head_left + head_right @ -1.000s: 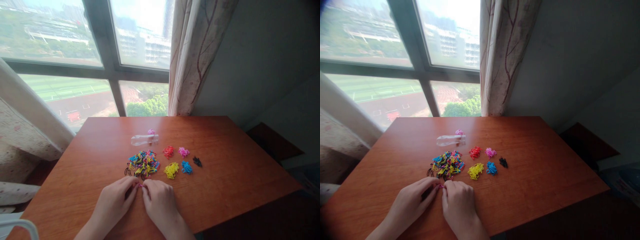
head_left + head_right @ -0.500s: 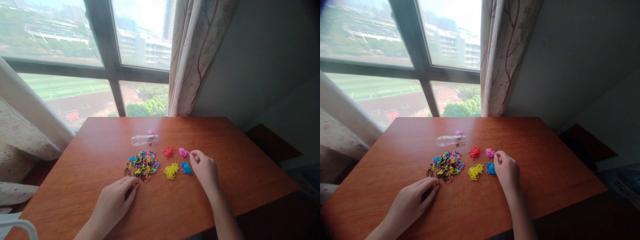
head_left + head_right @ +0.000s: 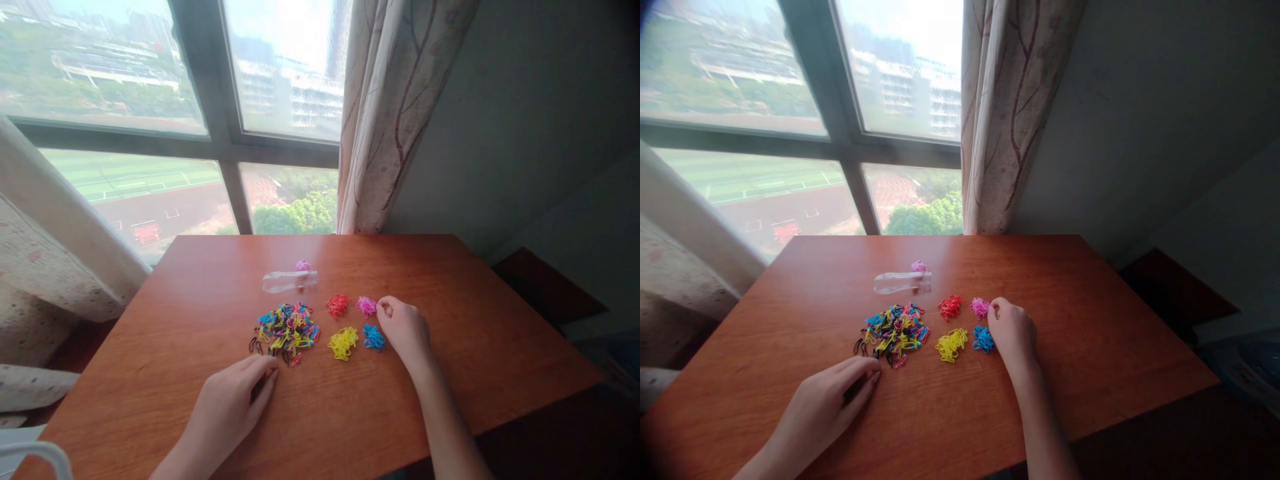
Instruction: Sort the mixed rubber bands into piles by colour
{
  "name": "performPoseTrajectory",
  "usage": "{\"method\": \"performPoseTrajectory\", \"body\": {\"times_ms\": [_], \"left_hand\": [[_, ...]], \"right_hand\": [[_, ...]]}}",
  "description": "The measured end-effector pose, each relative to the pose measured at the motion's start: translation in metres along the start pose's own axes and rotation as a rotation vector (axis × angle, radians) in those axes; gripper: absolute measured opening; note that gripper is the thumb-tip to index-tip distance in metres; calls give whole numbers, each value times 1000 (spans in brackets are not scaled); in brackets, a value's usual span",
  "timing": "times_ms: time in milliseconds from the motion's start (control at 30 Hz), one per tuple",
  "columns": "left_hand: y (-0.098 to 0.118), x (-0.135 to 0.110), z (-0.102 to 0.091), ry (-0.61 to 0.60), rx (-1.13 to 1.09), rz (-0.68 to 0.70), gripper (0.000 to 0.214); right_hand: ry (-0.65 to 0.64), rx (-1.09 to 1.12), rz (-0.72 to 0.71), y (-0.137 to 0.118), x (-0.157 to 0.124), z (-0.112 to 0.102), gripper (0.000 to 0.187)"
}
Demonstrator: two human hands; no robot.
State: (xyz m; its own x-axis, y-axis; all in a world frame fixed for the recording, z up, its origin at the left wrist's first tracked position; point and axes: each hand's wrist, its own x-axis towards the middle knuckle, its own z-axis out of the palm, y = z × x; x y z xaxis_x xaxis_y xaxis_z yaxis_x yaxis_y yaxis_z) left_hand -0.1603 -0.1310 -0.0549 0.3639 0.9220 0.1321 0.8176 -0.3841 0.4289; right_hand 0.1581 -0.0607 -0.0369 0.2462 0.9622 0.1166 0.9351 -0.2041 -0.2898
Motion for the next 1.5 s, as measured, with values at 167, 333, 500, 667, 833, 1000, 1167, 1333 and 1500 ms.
{"method": "performPoseTrajectory", "body": {"times_ms": [167, 333, 500, 667, 833, 1000, 1167, 1333, 1500], "left_hand": [[1, 1, -1, -5, 3, -3, 19], [0, 0, -1, -20, 14, -2, 21], [0, 0, 0, -27, 18, -16, 20], [2, 2, -3, -43, 11, -35, 20], [6, 3, -4, -57, -11, -61, 19], [7, 3, -4, -70, -12, -67, 19], [8, 2, -3, -78, 4, -65, 19], [8, 4, 0, -84, -3, -56, 18], [7, 4, 0, -71, -3, -43, 18]], "right_hand": [[32, 45, -31, -12, -16, -7, 14], [26, 226, -259, -50, -61, 2, 17], [-67, 296, -396, -85, -104, 20, 18], [-97, 299, -408, -93, -115, 33, 16], [-128, 297, -376, -94, -112, 36, 16], [-122, 284, -363, -99, -111, 36, 17], [-117, 284, -364, -101, -110, 39, 15], [-107, 282, -361, -104, -108, 40, 11], [-101, 289, -368, -104, -107, 41, 12]]}}
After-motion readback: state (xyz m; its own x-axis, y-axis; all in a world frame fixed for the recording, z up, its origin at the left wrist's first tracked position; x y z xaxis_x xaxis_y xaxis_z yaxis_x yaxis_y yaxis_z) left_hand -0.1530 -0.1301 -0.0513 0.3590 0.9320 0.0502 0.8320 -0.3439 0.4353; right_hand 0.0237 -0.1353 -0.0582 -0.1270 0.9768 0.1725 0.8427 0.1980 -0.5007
